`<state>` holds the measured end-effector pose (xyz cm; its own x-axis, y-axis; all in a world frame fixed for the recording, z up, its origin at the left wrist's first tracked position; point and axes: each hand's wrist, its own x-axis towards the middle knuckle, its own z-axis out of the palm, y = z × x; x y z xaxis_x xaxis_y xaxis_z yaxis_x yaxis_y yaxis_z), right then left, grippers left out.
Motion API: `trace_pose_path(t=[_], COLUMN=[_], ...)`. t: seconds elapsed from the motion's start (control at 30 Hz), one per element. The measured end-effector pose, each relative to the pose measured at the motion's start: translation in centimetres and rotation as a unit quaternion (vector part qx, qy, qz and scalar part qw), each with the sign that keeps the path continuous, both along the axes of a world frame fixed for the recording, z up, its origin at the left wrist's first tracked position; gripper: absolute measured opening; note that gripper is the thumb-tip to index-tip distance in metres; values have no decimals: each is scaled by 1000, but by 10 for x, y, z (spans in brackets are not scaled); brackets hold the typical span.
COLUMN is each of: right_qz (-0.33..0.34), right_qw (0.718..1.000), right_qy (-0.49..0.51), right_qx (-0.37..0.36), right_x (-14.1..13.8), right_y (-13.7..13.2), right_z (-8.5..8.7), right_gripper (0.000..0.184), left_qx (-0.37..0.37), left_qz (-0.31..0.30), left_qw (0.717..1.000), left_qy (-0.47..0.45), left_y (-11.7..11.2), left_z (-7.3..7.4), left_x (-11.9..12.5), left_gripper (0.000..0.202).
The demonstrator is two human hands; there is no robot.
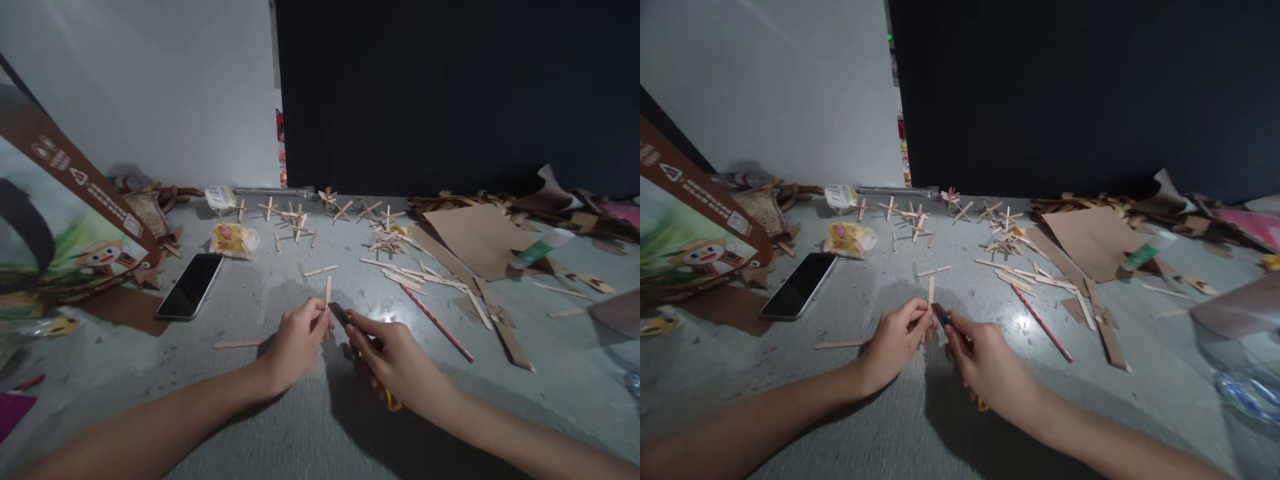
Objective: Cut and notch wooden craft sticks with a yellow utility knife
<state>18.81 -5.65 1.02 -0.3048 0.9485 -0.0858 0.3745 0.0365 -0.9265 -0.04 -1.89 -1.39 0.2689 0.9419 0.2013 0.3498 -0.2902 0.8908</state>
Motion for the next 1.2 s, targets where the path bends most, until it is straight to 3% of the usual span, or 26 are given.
trace_pose_path(t=[0.17, 0.9, 1.07, 1.13, 1.2], right_qz=[0, -1, -12, -43, -76], right_qw=[994, 959, 977, 990, 989], right_qy=[67, 204, 162, 126, 75], right_qx=[-81, -198, -139, -44, 100], right_x=[-1, -3, -2, -1, 1], right_y=[1, 8, 7, 6, 8], right_z=[7, 10, 6, 5, 4], right_gripper=[46, 52, 56, 52, 42], left_qx=[-7, 0, -51, -72, -78], left_qz=[6, 12, 5, -5, -24], left_qw=[1000, 999, 993, 990, 990], left_qy=[-12, -33, -102, -121, -114], left_y=[1, 2, 4, 4, 4], left_z=[-1, -2, -1, -1, 0], left_x=[0, 0, 2, 2, 2], left_gripper=[22, 20, 24, 26, 27])
